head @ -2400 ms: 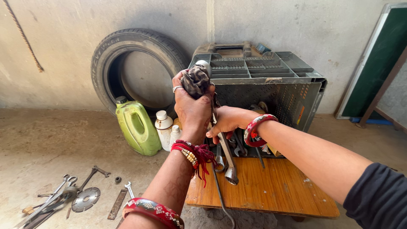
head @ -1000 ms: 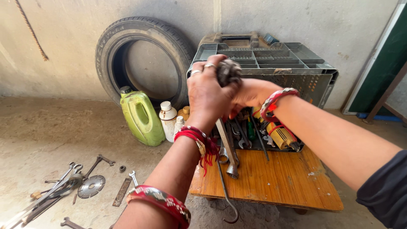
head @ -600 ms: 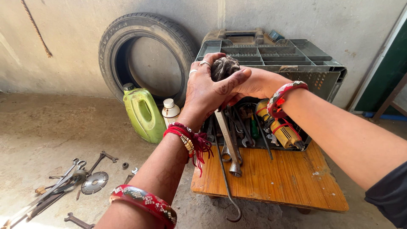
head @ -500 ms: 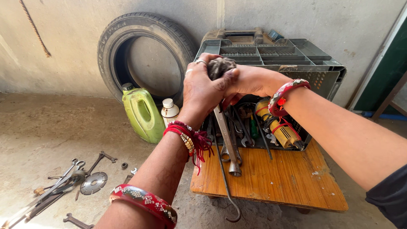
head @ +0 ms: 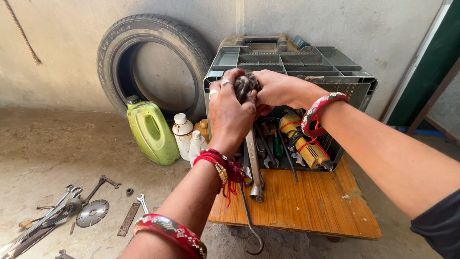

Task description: The person cleans a metal mechanical part with a cloth and uses different wrenches to work on it. They move tools in and out of a plastic crate and handle various components on the floor.

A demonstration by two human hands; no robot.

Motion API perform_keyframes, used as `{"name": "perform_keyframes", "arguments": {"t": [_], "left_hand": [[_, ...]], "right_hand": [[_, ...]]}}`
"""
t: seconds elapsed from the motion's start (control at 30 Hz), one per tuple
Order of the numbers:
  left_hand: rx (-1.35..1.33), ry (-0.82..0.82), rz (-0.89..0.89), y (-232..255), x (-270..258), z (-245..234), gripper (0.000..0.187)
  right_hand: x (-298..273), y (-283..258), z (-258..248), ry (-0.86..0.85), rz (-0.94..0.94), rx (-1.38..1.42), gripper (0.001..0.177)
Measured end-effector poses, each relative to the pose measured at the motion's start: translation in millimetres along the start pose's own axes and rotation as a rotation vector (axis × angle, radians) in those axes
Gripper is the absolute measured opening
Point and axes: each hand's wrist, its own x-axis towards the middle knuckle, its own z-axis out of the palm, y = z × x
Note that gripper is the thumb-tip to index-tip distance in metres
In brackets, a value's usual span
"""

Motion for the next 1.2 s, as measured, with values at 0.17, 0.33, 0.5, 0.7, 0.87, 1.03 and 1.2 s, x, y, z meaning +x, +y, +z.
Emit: {"name": "perform_keyframes", "arguments": {"t": [0.17,0.33,0.5,0.7,0.87,1.03,1.2], "left_hand": [[-0.002,0.034,0.17,-6,9,-3,0.053],[0.027,-0.014,0.187,-21,5,1,0.056],[0.112,-0.058,0.248,-21,-7,-6,0.057],[0.238,-0.054,0.344,-19,-14,-13,0.049],[0.292,-0.103,0.327,-16,-11,-18,0.049],[0.363,-0.184,0.27,-7,-8,-26,0.052],[0.554,-0.369,0.053,7,-3,-32,0.066]], "right_hand": [[4,4,-6,-0.102,-0.065,-0.064,0.012],[5,4,-8,-0.024,-0.101,-0.021,0.02],[-3,1,-9,-0.022,-0.058,0.099,0.036],[-4,-1,-9,-0.009,-0.003,0.148,0.039],[-9,-5,-6,0.0,-0.002,0.099,0.034],[-17,-14,-7,-0.001,-0.019,0.035,0.062],[-15,-16,-8,-0.02,-0.026,-0.034,0.06]]}}
